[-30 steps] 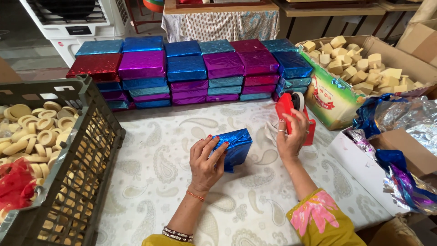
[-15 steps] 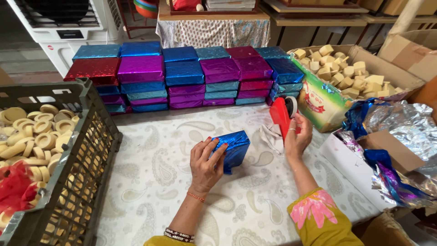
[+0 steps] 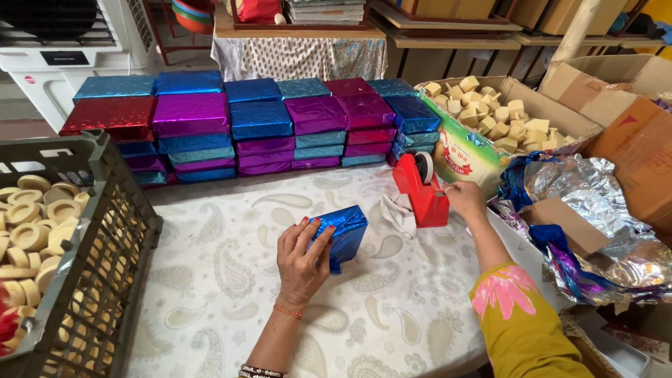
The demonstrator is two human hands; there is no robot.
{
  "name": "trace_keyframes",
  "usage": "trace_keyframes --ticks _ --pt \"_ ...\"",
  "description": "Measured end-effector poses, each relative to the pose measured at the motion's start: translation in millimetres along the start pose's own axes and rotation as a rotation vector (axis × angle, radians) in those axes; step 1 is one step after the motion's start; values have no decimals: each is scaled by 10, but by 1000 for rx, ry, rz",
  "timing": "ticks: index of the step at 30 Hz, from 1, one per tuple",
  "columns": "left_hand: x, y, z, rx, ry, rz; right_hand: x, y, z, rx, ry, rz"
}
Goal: Wrapping small boxes in colorful metallic foil and securing with tape.
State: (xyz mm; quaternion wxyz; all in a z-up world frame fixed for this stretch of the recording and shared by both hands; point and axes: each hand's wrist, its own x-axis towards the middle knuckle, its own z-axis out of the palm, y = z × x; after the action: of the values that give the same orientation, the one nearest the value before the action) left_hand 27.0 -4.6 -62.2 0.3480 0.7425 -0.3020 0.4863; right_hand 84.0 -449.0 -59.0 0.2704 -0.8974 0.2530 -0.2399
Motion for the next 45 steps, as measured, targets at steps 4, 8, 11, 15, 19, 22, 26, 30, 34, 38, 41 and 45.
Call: trace_keyframes --ticks 4,8,11,15,19,22,26,30,34,38,41,45 --pt "1 0 1 3 -2 3 187 135 129 -45 -100 24" --pt "0 -8 4 2 -5 10 390 329 285 103 -181 77" --pt "0 -4 4 -1 -5 8 525 480 378 279 -229 97" --pt "9 -1 -8 -10 -9 5 584 522 412 489 -278 99" --pt "4 2 -4 -7 -13 0 583 495 374 492 -286 110" --pt "10 5 -7 -3 -8 -1 544 377 280 451 -258 154" --pt "14 10 -8 1 -9 -1 580 362 236 416 -208 168" --pt "-2 2 11 14 -12 -4 392 86 15 373 -221 193" --pt "0 3 9 9 -19 -9 407 162 25 398 -269 261" --pt "4 0 2 5 -18 -7 298 122 -9 509 -258 282" --pt "0 4 -1 2 -20 -9 186 104 -7 525 -231 281" --pt "3 1 -1 6 -17 -6 57 175 43 556 -210 297"
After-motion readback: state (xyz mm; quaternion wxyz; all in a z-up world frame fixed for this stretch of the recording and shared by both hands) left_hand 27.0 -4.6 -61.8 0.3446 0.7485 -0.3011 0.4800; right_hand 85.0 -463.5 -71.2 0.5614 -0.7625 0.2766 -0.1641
